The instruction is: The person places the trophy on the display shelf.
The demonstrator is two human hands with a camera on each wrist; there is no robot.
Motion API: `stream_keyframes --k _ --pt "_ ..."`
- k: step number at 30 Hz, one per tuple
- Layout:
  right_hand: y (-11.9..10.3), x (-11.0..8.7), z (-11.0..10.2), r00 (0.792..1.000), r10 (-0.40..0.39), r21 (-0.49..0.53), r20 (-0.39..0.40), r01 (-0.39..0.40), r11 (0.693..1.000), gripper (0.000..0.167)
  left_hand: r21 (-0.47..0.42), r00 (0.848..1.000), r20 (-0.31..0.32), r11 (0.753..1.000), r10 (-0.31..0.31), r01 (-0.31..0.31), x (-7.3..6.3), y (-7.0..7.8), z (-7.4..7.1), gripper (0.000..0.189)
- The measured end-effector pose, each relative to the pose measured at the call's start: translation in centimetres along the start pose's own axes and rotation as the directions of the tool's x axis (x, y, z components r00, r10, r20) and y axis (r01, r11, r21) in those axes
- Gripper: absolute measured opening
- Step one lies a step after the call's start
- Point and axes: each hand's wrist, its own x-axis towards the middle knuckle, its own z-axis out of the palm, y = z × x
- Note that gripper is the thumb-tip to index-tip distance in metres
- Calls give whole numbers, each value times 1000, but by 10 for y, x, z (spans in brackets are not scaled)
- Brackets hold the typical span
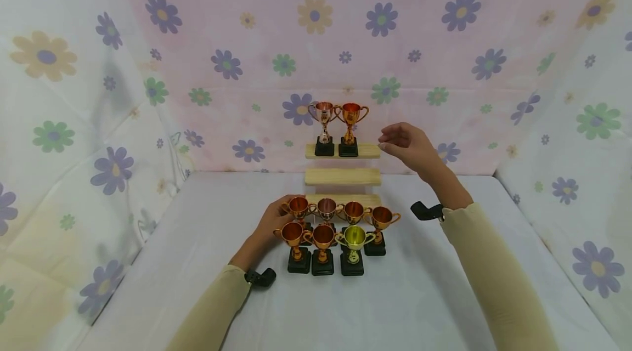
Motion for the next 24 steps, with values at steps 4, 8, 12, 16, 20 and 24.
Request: stream_keyframes --k 4,8,12,16,20,24 --pt "5 -14 3 998 -51 5 -41 51 999 41 4 1000 5 1000 3 -3 0 0 0 47" --pt "9 -31 7 992 -91 10 -91 92 996 39 6 1000 13 1000 -15 15 0 0 -1 44" --pt "15 -48 11 986 -108 0 -125 109 994 34 14 999 20 999 -40 39 -2 0 0 44" --pt "26 -62 14 983 -141 -1 -119 142 990 31 30 999 16 999 -44 44 -3 1 0 46" --pt "37 -77 17 981 -176 8 -86 177 984 28 36 999 20 999 -38 37 -3 0 0 46" --pt "45 -88 19 975 -218 17 -35 218 976 29 25 999 16 999 -33 32 -1 0 -1 45"
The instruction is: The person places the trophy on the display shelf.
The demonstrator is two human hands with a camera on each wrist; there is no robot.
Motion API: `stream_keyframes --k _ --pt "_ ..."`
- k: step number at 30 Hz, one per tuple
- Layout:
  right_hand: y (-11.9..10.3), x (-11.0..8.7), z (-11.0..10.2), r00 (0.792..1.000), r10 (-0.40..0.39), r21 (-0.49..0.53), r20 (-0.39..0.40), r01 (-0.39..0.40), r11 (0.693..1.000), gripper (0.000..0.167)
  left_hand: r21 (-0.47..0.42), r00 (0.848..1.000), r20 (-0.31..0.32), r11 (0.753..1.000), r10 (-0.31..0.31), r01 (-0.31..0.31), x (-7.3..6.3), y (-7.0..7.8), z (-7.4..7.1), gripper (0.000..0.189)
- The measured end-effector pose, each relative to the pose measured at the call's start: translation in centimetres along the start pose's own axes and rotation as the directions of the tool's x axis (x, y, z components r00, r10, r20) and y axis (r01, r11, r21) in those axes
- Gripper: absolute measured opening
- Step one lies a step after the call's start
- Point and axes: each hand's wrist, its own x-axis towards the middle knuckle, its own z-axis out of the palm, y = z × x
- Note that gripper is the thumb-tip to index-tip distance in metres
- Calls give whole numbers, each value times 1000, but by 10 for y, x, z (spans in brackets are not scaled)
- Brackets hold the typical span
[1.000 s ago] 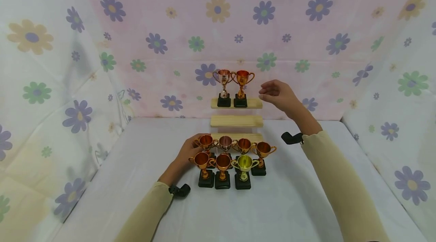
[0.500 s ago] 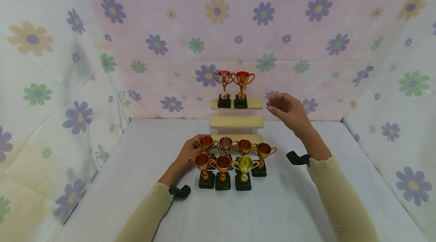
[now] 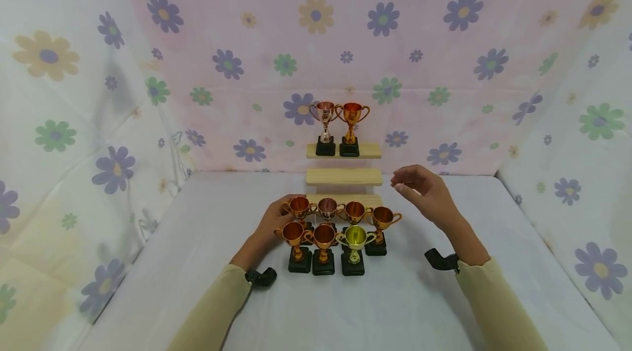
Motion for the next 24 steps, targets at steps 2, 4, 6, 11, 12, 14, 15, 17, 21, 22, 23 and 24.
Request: stream_keyframes --k 2,4,6,11,12,14,15,17,21,22,23,24 --pt "3 -5 -1 999 -23 16 40 23 1000 33 -2 1000 -2 1000 1 -1 1 0 0 45" --pt "6 -8 -2 995 -48 34 90 45 998 38 -1 1000 -2 1000 6 -6 1 0 -1 46" --pt "9 -10 -3 987 -65 51 150 58 997 44 4 1000 -3 1000 8 -8 2 1 -1 46" --pt "16 -13 -4 951 -79 55 298 66 996 57 21 1000 -7 1000 10 -10 2 1 -1 45" --pt "17 -13 -3 943 -74 52 324 60 997 58 23 1000 -6 1000 9 -9 2 1 -1 44" --pt "20 -14 -1 928 -61 46 368 47 998 59 24 1000 -6 1000 9 -9 2 1 -1 44" --pt "21 -15 1 921 -50 41 385 37 998 60 26 1000 -5 1000 8 -8 2 1 -1 44" --pt "25 -16 5 910 -34 38 414 20 999 62 28 1000 -6 1000 7 -7 2 0 -1 45" --pt "30 -18 13 896 -13 44 444 -7 999 62 23 1000 0 1000 19 -19 1 -1 -1 45" --pt "30 -19 15 894 -12 48 448 -11 999 61 20 1000 1 1000 22 -22 1 -2 -1 45" --pt "31 -19 16 893 -7 48 450 -16 999 59 19 1000 1 1000 24 -24 1 -2 -1 45" --pt "31 -19 18 893 4 43 450 -25 999 58 13 1000 4 1000 26 -26 1 -2 -1 45"
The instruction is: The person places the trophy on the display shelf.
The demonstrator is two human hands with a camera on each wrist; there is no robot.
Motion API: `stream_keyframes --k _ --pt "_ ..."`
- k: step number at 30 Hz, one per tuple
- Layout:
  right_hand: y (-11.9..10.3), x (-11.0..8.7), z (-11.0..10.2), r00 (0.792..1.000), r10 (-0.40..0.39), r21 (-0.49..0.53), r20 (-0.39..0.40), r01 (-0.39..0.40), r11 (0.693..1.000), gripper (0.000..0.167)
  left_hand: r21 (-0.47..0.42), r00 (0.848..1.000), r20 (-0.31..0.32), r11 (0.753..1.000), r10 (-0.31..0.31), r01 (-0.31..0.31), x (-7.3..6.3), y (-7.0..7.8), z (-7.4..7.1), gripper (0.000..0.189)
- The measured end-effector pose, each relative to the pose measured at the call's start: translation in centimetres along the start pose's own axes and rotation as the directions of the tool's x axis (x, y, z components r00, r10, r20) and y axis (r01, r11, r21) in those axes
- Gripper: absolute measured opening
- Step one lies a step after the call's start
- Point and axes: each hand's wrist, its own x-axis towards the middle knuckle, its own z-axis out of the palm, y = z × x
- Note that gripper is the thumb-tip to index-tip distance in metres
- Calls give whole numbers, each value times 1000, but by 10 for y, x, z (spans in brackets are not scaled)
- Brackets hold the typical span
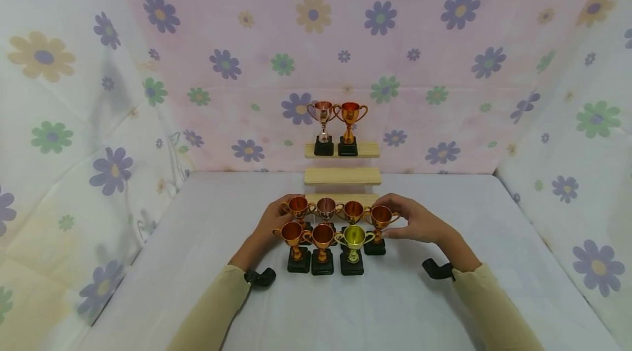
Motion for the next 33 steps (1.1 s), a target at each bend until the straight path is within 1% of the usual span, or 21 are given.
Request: stream_keyframes --k 6,12,19,22,28,33 --pt "1 2 6 999 45 -35 -19 -46 998 49 -11 1000 5 1000 -9 9 0 1 1 45" --pt "3 2 6 999 44 -43 -29 -45 998 46 -13 999 3 999 -33 33 -1 4 2 44" --pt "-4 1 -1 996 48 -76 -76 -53 996 47 9 999 -12 999 -35 35 0 3 1 45" --pt "-7 0 -5 996 32 -76 -87 -38 996 47 6 999 -11 999 -41 41 0 3 1 45" --pt "-10 -2 -12 994 -34 -65 -102 27 998 44 3 999 -7 999 -42 42 1 3 1 46" --pt "-12 1 -16 993 -35 -55 -117 29 998 43 5 999 -8 999 -32 32 0 3 0 47"
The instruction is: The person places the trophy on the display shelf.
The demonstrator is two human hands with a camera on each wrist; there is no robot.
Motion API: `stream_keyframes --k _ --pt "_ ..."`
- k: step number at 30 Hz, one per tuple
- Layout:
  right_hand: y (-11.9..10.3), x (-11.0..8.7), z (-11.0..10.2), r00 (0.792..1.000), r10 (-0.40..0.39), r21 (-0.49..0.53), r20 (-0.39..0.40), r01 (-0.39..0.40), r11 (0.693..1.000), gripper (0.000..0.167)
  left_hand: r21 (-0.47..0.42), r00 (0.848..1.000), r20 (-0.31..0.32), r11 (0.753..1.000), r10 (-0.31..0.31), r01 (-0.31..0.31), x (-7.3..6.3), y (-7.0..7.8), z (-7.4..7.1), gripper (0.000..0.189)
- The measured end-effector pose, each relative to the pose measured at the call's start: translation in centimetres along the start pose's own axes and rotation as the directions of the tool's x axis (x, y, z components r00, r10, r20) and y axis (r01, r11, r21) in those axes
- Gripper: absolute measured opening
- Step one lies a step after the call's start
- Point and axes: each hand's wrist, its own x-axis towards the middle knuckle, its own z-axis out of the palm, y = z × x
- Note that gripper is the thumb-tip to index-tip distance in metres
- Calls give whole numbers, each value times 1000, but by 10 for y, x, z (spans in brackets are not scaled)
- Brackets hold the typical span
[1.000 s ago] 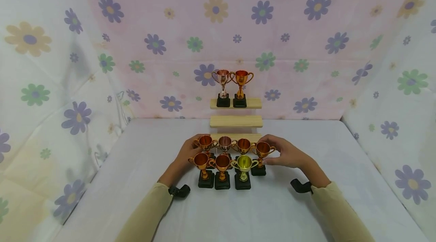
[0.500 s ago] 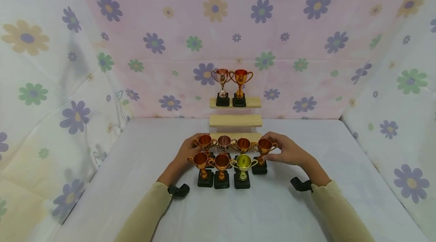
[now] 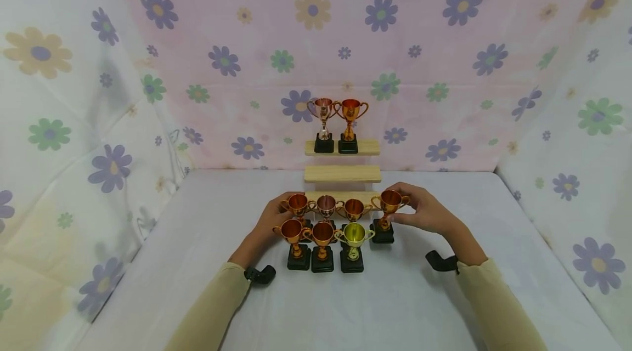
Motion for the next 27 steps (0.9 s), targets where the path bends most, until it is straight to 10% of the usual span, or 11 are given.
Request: stream_keyframes --k 27 --pt "-30 35 -33 981 48 39 -186 -41 998 45 -10 1000 -6 1000 11 -11 0 -1 1 43"
